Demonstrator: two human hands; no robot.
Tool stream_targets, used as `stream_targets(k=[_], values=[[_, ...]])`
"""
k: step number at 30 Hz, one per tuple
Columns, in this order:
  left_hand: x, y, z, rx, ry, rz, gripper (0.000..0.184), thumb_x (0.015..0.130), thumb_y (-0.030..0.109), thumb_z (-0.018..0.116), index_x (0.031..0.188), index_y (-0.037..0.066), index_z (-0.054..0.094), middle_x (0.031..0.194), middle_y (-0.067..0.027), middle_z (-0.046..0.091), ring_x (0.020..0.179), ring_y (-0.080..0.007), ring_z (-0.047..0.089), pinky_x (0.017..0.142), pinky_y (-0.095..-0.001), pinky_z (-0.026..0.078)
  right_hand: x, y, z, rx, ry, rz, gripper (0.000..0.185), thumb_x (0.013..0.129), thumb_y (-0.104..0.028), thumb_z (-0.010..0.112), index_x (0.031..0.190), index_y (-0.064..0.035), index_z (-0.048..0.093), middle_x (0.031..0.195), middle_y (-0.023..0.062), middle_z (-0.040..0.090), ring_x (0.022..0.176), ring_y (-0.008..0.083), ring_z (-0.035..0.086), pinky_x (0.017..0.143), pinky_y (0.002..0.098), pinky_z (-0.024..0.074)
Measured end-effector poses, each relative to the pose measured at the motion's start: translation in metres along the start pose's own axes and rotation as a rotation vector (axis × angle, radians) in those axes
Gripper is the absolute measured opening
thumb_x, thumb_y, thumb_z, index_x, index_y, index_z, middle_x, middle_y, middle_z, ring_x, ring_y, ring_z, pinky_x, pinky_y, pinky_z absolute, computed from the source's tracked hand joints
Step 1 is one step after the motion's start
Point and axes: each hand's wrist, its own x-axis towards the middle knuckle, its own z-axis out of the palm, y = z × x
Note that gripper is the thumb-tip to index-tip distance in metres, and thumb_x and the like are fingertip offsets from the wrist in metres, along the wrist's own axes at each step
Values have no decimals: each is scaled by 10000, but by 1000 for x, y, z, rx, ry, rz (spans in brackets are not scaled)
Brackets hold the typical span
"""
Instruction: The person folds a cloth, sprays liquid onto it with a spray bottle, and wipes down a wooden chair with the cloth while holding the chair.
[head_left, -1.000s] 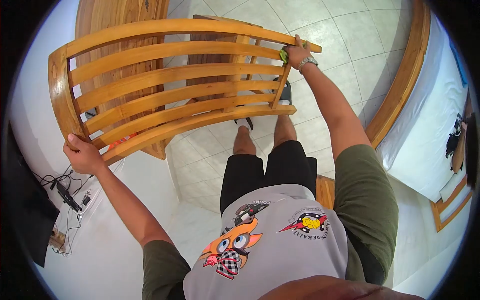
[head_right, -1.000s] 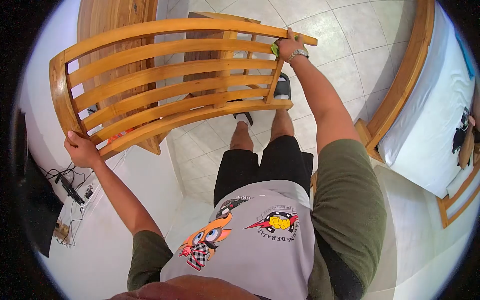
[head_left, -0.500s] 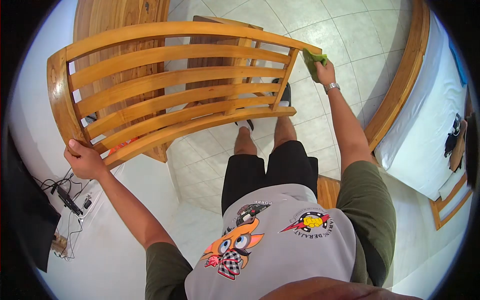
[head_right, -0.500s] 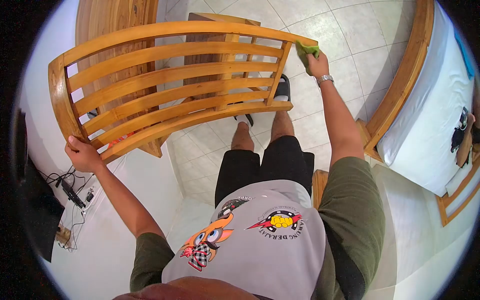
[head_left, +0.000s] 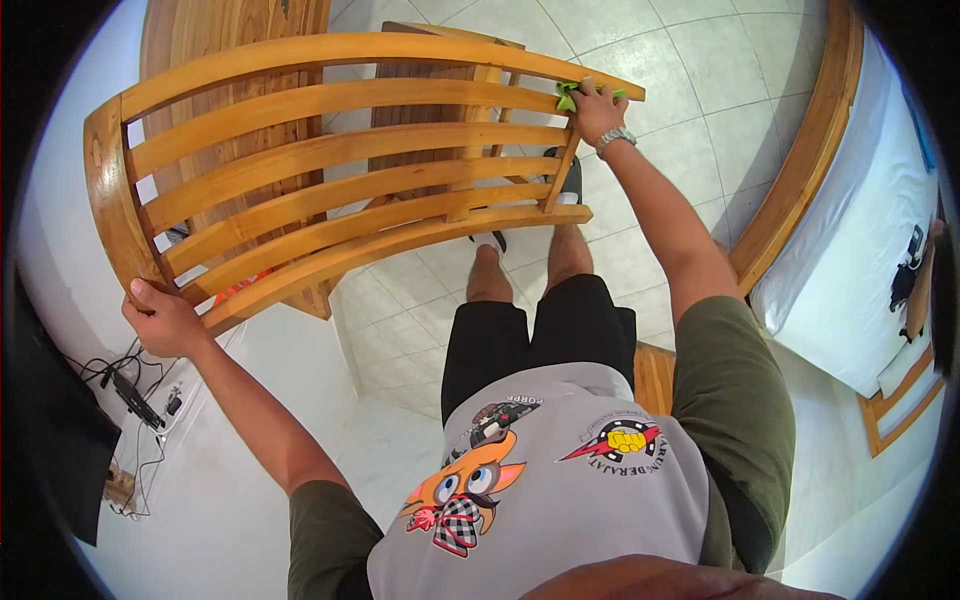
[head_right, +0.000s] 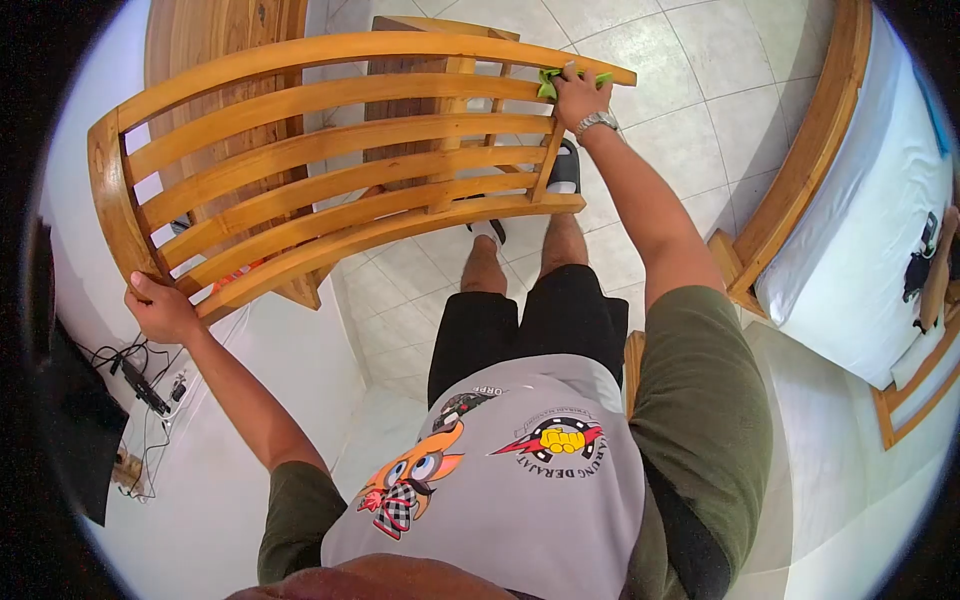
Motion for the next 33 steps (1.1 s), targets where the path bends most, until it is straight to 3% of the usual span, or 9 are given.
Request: stream_targets(k=[3,6,12,17,19,25,26,28,33], values=[[0,1,0,-13,-9,2,563,940,591,440,949,69,652,827,-124,700,751,-356,656,642,-456,492,0,-8,-9,8,-104,204,412,831,-199,571,1235,-248,630,1378,60,455,1272,320,386,1032,652,240],[0,0,1,-31,9,14,559,938,593,443,952,77,657,822,-118,702,748,-353,659,641,-456,493,6,-11,-19,58,-204,298,404,834,-246,589,1236,-262,629,1394,49,439,1307,324,342,1020,666,243],[0,-3,1,-19,3,5,572,924,618,448,957,89,663,814,-116,707,754,-354,668,648,-457,499,28,-7,-34,9,-399,259,413,864,-296,576,1270,-226,610,1419,67,453,1340,302,371,1057,633,246],[1,-3,1,-14,0,2,578,918,629,449,963,95,665,829,-119,711,762,-357,671,651,-458,502,29,-11,-36,13,-344,227,410,859,-302,587,1247,-175,626,1403,74,494,1314,302,432,1051,634,274],[1,-1,0,-30,3,6,575,922,623,446,960,93,667,830,-121,710,760,-358,670,650,-456,503,28,2,-24,98,-268,191,344,813,-284,620,1083,-83,691,1212,170,608,1151,354,572,911,561,456],[2,-5,4,5,16,-3,560,924,602,458,944,84,668,818,-122,706,753,-354,667,640,-450,501,-13,63,30,465,-111,219,261,795,-136,605,1025,-53,695,1090,252,601,1037,388,584,823,503,472],[1,-6,4,6,8,-7,560,924,602,458,944,84,668,818,-122,706,753,-354,667,640,-450,501,-25,63,31,458,-117,219,261,795,-136,605,1025,-53,695,1090,252,601,1037,388,584,823,503,472],[1,-6,6,7,22,-10,554,924,594,465,938,78,666,809,-118,703,746,-346,664,644,-447,499,-58,35,9,410,262,-56,261,755,-75,635,1009,-69,692,1034,205,564,980,381,535,835,467,452],[-1,-5,5,-6,29,-10,553,927,590,463,936,75,664,808,-118,703,745,-341,663,652,-443,500,-63,-2,27,254,193,-269,501,716,-167,717,1206,-218,634,1154,107,514,1091,337,483,893,466,438]])
